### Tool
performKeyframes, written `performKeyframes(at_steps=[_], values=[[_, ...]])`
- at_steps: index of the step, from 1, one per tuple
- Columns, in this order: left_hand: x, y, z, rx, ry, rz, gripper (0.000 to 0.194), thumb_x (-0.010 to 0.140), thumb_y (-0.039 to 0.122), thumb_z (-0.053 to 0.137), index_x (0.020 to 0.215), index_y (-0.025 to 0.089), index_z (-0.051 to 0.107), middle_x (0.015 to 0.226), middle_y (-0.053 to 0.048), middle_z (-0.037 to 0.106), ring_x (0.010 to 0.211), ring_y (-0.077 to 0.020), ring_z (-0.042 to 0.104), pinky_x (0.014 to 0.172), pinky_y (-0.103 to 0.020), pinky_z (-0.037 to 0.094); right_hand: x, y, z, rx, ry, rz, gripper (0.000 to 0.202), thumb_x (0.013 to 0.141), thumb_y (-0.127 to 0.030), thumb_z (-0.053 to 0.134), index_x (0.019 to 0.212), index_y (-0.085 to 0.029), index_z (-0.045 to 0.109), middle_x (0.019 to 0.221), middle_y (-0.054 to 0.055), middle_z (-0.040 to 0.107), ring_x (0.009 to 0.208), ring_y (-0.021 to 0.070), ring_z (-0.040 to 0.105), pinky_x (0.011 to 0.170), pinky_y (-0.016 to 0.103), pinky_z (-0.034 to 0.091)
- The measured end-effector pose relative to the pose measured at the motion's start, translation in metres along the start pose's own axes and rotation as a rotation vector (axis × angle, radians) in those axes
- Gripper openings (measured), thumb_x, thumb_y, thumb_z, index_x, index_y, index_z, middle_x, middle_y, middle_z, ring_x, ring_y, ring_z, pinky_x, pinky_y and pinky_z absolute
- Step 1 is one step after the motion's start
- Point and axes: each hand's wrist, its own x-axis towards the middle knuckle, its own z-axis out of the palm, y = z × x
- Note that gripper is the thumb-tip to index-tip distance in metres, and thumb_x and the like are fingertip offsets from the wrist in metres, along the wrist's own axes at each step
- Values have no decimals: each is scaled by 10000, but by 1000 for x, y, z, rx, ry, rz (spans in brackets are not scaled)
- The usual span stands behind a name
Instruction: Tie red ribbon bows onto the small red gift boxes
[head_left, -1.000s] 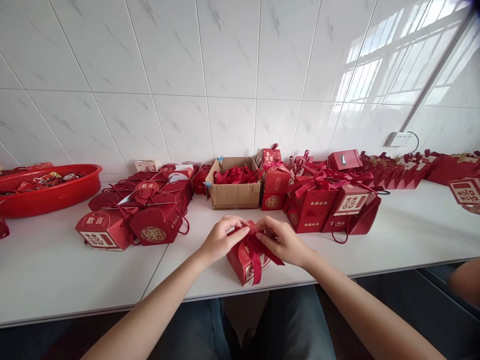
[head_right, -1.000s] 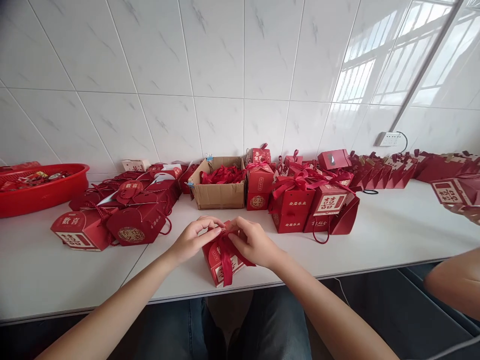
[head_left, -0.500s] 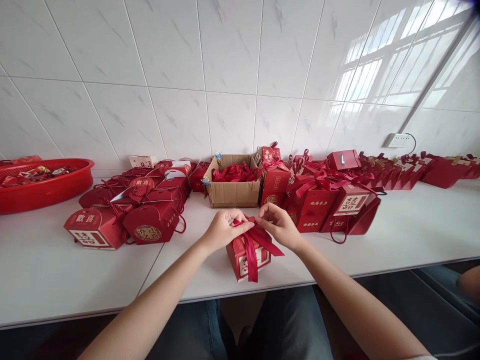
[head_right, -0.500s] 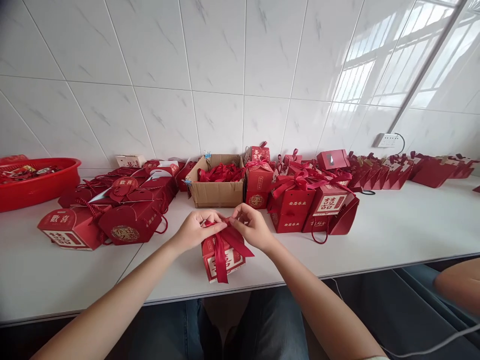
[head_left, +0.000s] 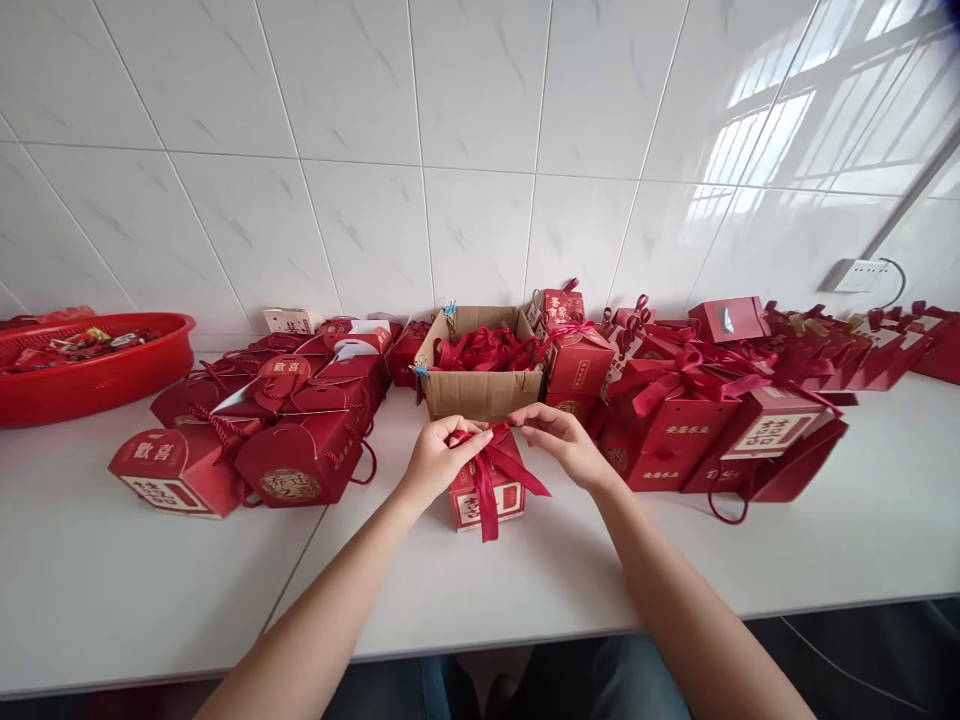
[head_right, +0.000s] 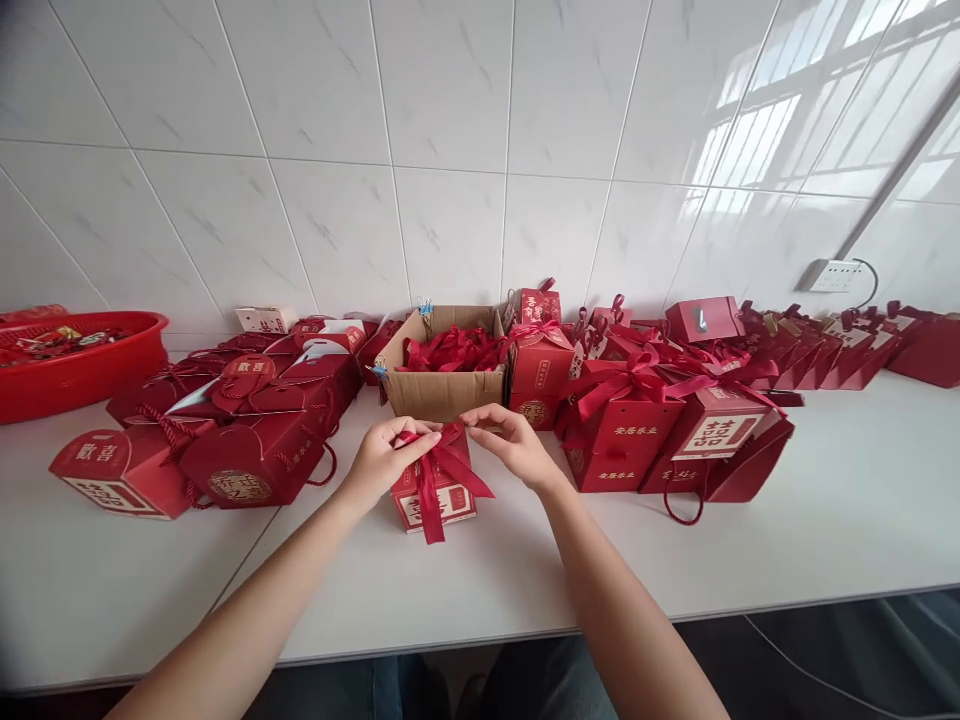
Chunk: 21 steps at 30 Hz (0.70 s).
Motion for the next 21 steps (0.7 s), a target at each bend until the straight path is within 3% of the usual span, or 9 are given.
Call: performKeyframes(at_steps=[7,15,21], values=[[-8,-1,10,-69,-5,-60,226,762,383,671,683,177,621,841,-50,710,859,-225,664,722,-307,502,-13,-2,12,-141,61,-50,237,851,-370,612,1013,-205,666,1023,78,557,967,199,574,810,323,490],[-11,0,8,-130,5,-70,371,767,343,678,548,191,420,857,-57,712,919,-237,664,737,-297,491,-17,-3,12,-136,152,-28,166,850,-353,621,898,-205,681,962,67,588,916,191,580,777,323,485],[-11,0,10,-137,6,-61,381,764,327,683,540,192,407,851,-58,715,940,-246,666,768,-310,502,-18,0,14,-152,219,-27,141,824,-337,651,853,-202,683,936,65,603,886,190,585,713,308,481]])
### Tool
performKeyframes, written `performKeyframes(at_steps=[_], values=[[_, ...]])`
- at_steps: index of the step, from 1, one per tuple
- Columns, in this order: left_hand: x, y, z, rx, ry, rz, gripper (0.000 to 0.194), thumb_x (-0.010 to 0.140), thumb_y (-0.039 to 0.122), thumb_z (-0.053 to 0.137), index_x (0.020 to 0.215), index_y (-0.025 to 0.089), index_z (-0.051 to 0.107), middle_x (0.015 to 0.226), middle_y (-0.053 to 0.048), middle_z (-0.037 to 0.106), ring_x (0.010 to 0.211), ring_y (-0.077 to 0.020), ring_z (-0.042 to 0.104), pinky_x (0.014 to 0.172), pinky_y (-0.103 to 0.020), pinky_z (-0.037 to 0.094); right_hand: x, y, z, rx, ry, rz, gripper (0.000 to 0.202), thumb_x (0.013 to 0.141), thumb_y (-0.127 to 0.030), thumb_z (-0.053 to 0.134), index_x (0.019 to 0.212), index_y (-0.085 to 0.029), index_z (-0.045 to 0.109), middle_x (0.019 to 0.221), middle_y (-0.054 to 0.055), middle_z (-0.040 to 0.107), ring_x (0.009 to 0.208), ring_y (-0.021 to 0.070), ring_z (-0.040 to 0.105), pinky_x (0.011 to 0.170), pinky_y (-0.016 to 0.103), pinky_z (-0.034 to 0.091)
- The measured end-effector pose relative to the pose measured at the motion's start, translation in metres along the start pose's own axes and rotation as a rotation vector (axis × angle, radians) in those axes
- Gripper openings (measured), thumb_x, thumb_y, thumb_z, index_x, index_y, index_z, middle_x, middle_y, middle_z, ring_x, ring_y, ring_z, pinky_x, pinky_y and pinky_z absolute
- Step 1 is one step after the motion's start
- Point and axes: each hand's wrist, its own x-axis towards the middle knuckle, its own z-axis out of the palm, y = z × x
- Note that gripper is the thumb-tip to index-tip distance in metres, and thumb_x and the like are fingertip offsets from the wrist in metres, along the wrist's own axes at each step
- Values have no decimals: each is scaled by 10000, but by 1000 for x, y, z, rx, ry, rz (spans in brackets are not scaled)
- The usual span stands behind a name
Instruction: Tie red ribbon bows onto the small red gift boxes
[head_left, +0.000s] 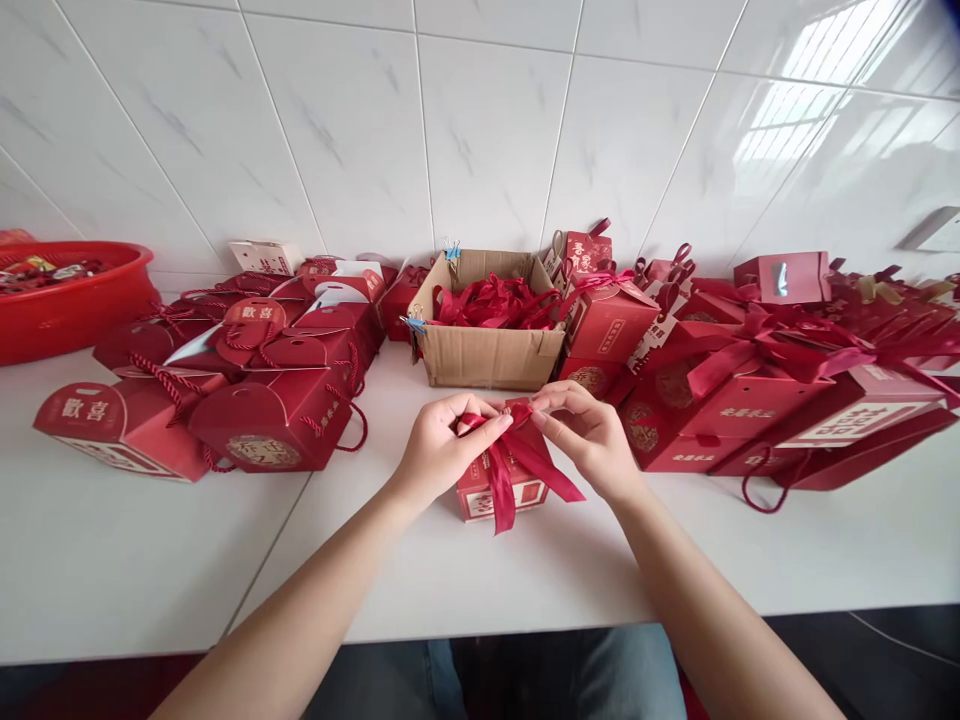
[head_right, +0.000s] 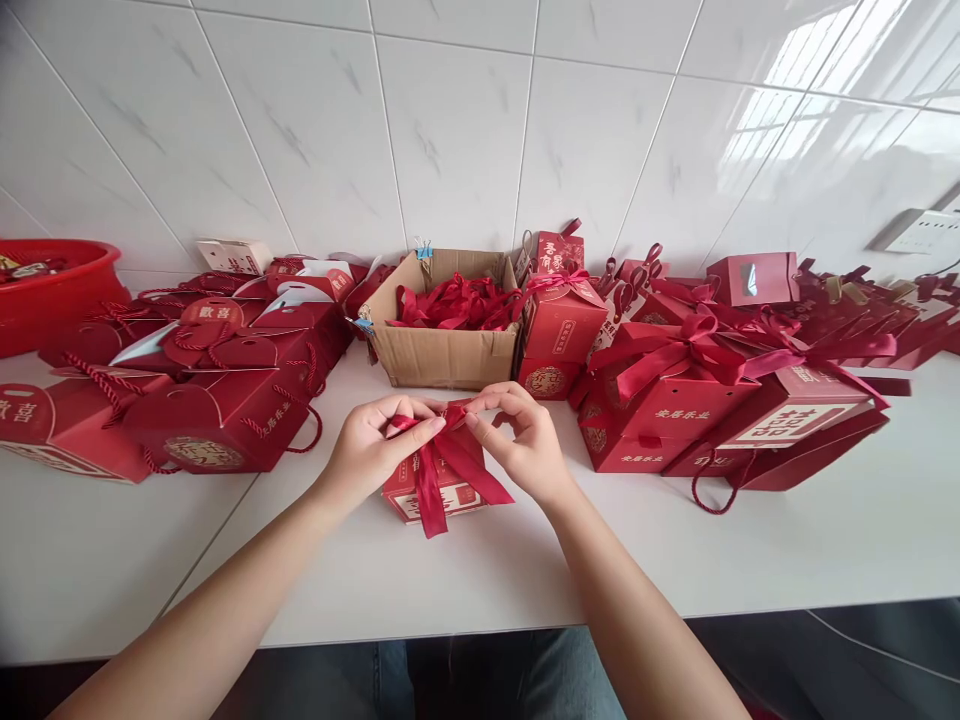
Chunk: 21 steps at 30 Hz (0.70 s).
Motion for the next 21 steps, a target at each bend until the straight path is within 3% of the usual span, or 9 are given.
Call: performKeyframes(at_steps=[13,21], values=[[-4,4,1,32,12,-5,367,773,329,685,546,186,435,868,-64,719,902,-227,672,727,-283,493,-3,-6,6,-43,60,11,96,803,-298,672,821,-215,716,884,61,631,863,193,599,687,311,470],[-6,6,4,59,-18,-1,303,765,309,678,564,181,490,879,-80,723,919,-237,666,726,-293,488,-5,-7,7,-67,11,-20,71,808,-263,666,841,-216,708,903,54,632,891,195,597,766,334,460]])
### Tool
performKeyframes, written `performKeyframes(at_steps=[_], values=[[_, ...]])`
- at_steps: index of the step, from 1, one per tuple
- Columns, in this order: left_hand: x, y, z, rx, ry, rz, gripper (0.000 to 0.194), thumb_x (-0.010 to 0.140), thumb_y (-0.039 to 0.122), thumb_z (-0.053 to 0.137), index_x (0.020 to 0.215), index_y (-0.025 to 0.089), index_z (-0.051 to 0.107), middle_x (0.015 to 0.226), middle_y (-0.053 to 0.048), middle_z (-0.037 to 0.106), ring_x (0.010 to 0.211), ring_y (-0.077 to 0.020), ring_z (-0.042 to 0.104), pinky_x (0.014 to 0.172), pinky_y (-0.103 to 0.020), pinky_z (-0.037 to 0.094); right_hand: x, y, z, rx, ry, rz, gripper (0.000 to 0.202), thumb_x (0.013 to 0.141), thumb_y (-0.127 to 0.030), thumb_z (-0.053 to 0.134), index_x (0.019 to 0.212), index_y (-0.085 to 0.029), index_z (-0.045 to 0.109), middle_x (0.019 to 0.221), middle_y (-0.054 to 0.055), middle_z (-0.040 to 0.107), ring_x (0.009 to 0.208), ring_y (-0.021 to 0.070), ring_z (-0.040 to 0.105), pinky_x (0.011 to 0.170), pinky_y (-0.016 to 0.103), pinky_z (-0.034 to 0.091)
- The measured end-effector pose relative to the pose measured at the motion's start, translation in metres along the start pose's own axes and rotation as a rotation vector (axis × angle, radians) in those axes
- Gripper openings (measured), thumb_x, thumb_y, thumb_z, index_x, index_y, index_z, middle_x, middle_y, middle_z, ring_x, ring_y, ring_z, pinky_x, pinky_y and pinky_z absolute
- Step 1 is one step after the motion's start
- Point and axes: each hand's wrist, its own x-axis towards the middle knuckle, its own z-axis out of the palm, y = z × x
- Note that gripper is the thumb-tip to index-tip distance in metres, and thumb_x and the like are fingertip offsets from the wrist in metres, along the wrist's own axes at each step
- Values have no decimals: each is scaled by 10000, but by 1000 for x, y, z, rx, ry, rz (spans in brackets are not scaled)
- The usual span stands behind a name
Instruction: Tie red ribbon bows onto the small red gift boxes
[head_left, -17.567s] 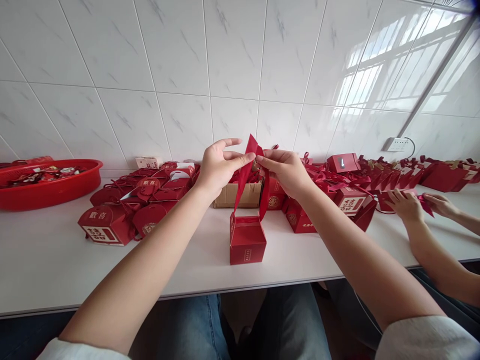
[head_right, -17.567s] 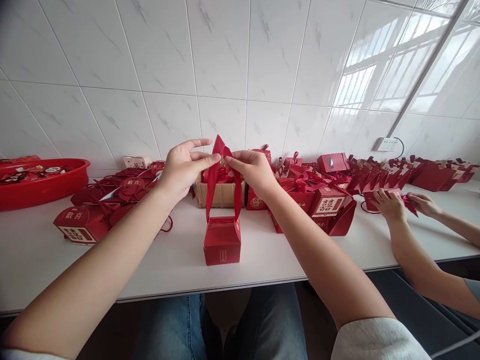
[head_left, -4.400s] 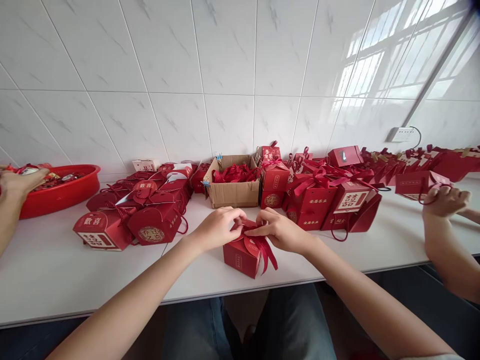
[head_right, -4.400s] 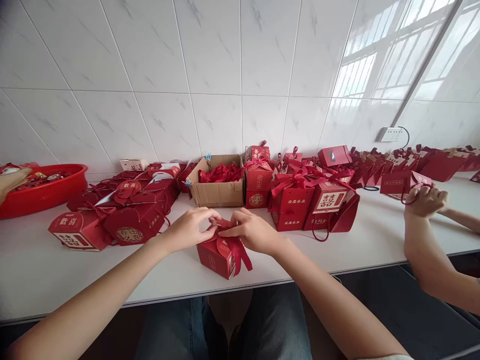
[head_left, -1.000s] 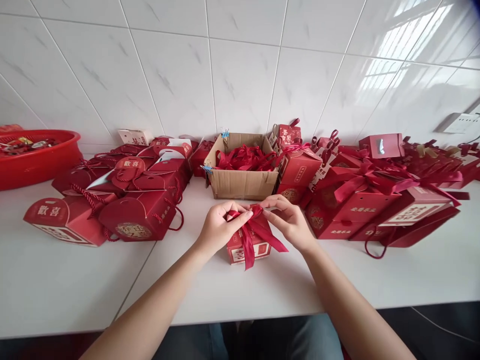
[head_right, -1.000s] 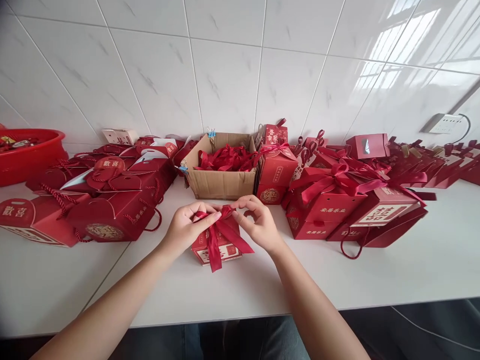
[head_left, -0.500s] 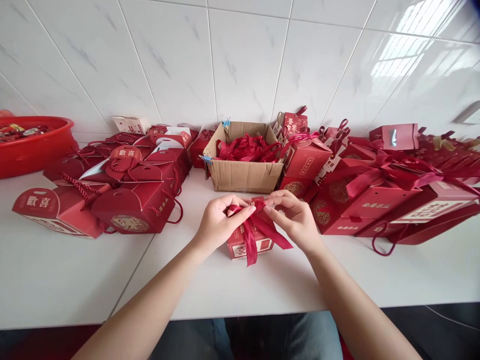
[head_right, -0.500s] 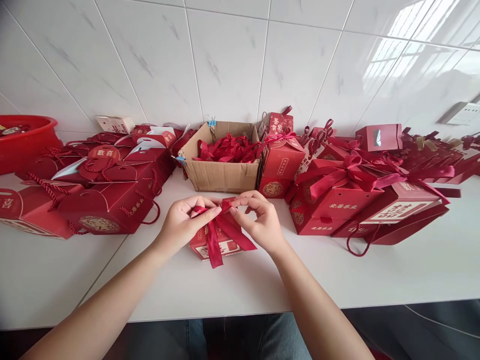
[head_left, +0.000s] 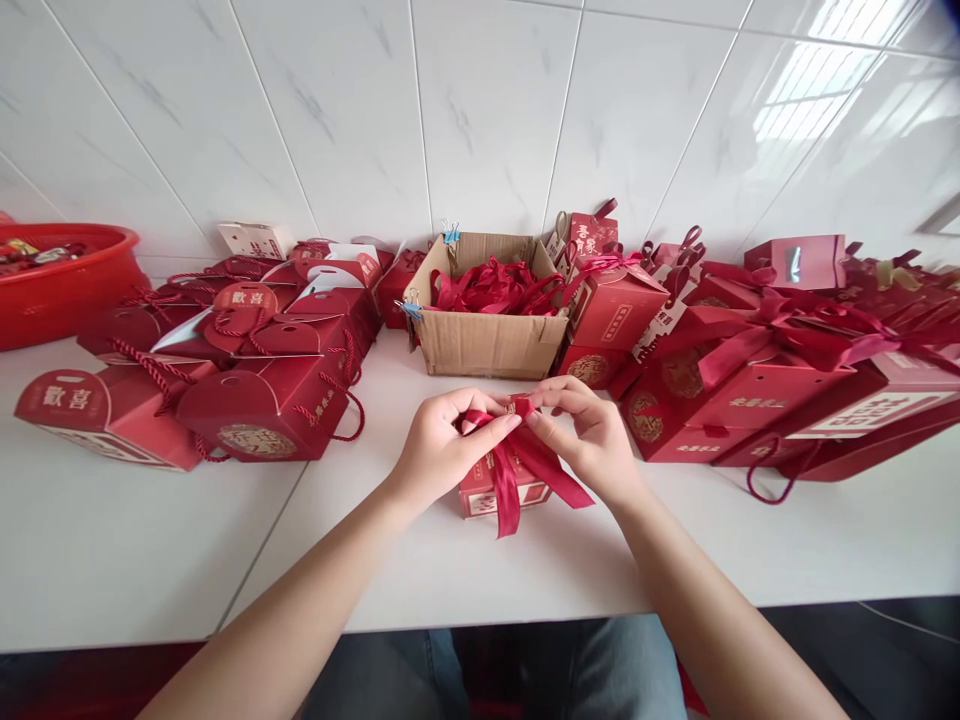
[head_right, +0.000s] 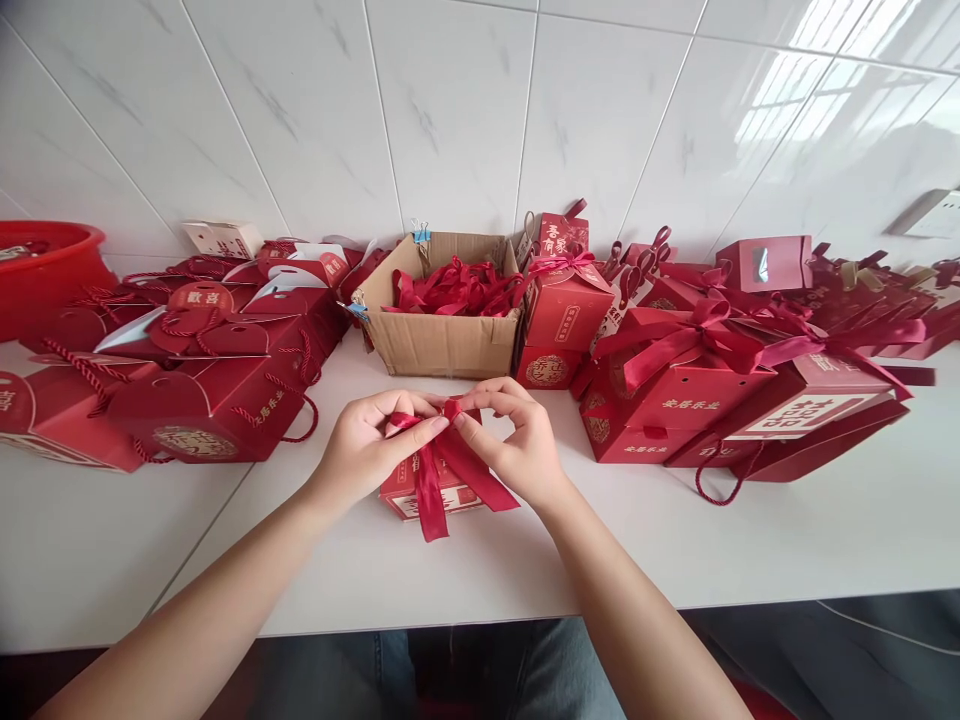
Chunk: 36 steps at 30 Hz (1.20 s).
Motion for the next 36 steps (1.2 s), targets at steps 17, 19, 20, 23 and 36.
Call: performKeyframes(at_steps=[17,19,20,23,36], values=[[1,1,0,-25,-30,4,429,763,315,675,536,206,328,680,-26,632,879,-232,665,717,-296,492,-2,1,3,-225,128,-247,63,791,-165,628,756,-207,660,869,53,608,829,184,597,750,336,497],[1,2,0,-10,-41,2,428,764,313,669,532,207,326,674,-28,635,885,-236,663,716,-298,494,-2,-1,3,-262,162,-296,68,787,-160,618,751,-209,649,861,56,605,819,191,596,734,345,499],[1,2,0,-2,-46,3,426,764,311,667,530,207,327,675,-29,637,884,-235,662,718,-299,495,-2,-1,3,-272,175,-310,69,787,-160,614,748,-209,644,855,57,604,817,194,597,730,348,500],[0,2,0,6,-52,17,422,763,307,667,525,202,336,688,-29,643,870,-226,662,718,-295,496,-1,0,1,-274,156,-319,71,786,-154,603,746,-207,628,851,56,611,813,193,606,733,348,503],[1,5,-1,28,-83,6,377,753,312,676,535,194,392,620,-1,564,838,-214,643,649,-265,471,1,1,-9,-243,-68,-375,192,836,-152,575,918,-259,711,913,35,737,837,193,666,753,360,539]])
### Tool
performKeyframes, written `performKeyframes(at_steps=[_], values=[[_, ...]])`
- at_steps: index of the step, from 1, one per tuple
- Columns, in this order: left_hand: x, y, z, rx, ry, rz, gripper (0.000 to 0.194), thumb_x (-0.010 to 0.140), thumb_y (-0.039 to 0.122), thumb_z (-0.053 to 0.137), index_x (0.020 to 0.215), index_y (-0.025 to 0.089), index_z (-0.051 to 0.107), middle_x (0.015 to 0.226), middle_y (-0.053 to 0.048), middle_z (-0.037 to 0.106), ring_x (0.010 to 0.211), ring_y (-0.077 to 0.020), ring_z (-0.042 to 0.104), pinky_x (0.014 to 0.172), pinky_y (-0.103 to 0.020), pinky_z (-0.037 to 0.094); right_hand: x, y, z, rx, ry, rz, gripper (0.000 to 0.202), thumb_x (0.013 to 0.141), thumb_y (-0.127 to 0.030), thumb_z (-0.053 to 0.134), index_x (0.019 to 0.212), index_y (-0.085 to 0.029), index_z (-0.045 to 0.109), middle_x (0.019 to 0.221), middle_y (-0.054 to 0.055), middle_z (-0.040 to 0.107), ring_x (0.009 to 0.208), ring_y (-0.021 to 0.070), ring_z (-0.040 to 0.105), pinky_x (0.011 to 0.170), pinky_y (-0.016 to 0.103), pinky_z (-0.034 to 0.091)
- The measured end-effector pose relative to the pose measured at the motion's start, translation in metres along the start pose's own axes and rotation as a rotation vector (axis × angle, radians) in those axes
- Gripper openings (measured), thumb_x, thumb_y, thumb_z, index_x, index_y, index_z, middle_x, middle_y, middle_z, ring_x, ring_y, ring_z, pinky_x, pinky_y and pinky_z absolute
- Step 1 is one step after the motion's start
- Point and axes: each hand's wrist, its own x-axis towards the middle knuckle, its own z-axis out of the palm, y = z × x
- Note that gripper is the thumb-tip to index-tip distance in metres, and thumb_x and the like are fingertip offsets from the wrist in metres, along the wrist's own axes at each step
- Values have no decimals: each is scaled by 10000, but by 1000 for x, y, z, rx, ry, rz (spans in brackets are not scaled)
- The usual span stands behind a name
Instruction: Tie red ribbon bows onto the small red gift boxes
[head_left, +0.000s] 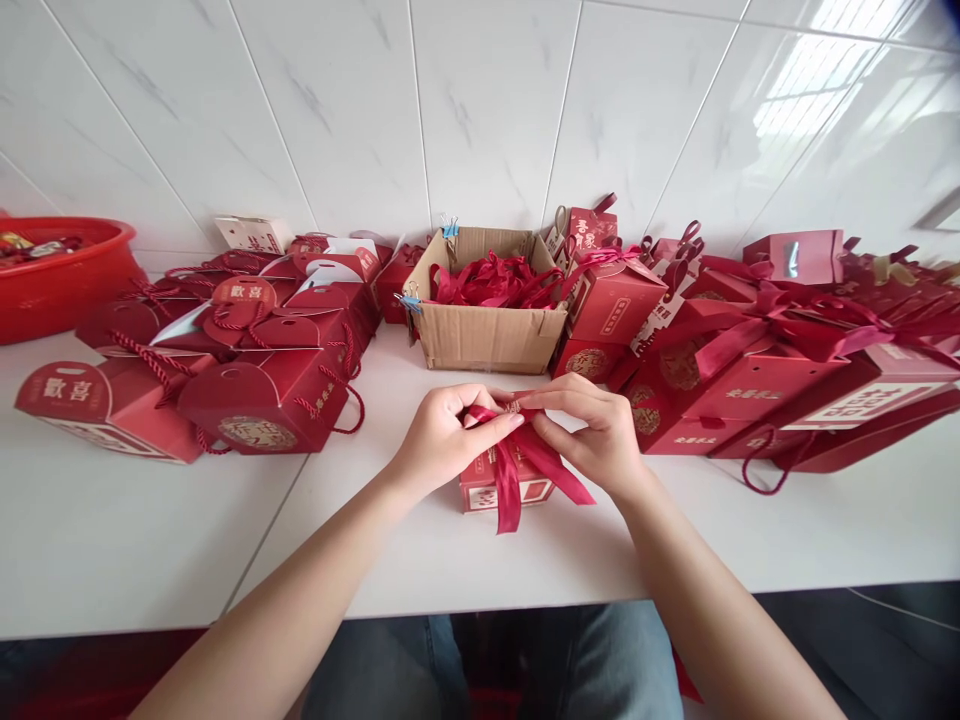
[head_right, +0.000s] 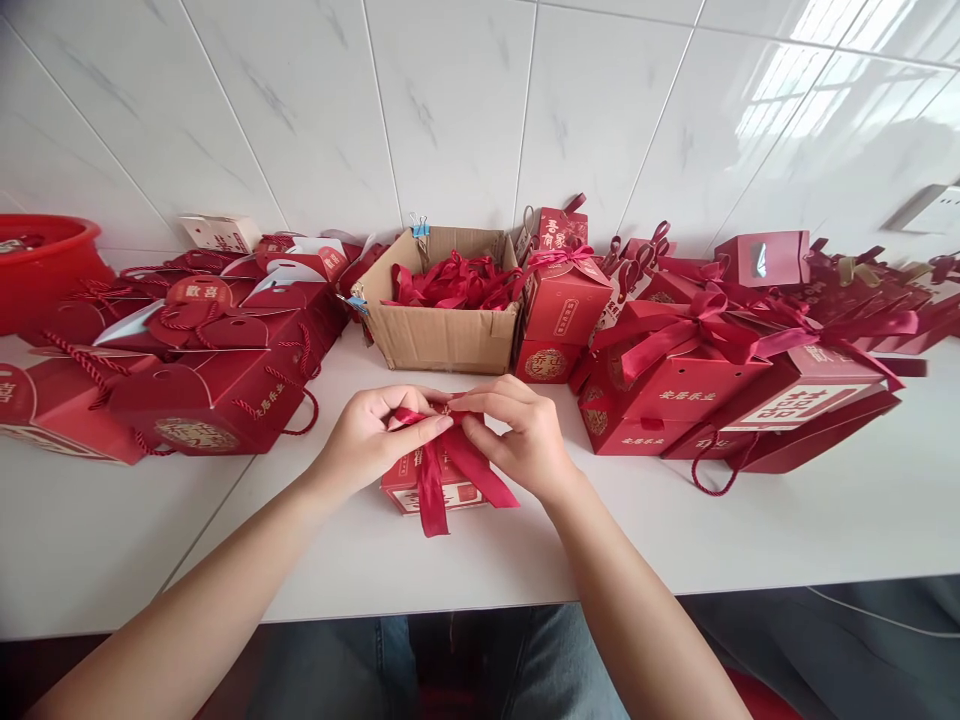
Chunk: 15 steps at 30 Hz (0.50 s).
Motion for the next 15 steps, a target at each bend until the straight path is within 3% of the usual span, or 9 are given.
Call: performKeyframes(at_steps=[5,11,13,15], values=[[-1,-1,-1,-13,-21,-2,395,769,303,661,521,202,370,546,21,420,884,-237,634,655,-271,460,-1,-6,4,-81,102,82,192,788,-129,543,847,-238,689,770,16,712,690,168,633,642,319,516],[-1,-2,0,-24,-47,2,431,781,301,652,527,207,317,567,15,440,935,-245,640,715,-283,473,-4,-6,10,-101,190,126,207,760,-100,532,876,-211,663,754,7,689,628,139,592,599,284,491],[-1,-2,0,-20,-47,7,443,783,299,648,532,208,294,581,10,464,953,-248,638,727,-286,474,-4,-3,10,-27,166,173,267,774,-94,510,970,-203,654,810,17,697,669,140,612,624,283,505],[-1,-2,0,-1,-45,13,428,780,292,647,532,206,309,575,10,462,969,-253,632,722,-286,473,-3,0,6,79,63,211,321,793,-89,485,1053,-203,634,896,34,699,745,149,635,660,289,517]])
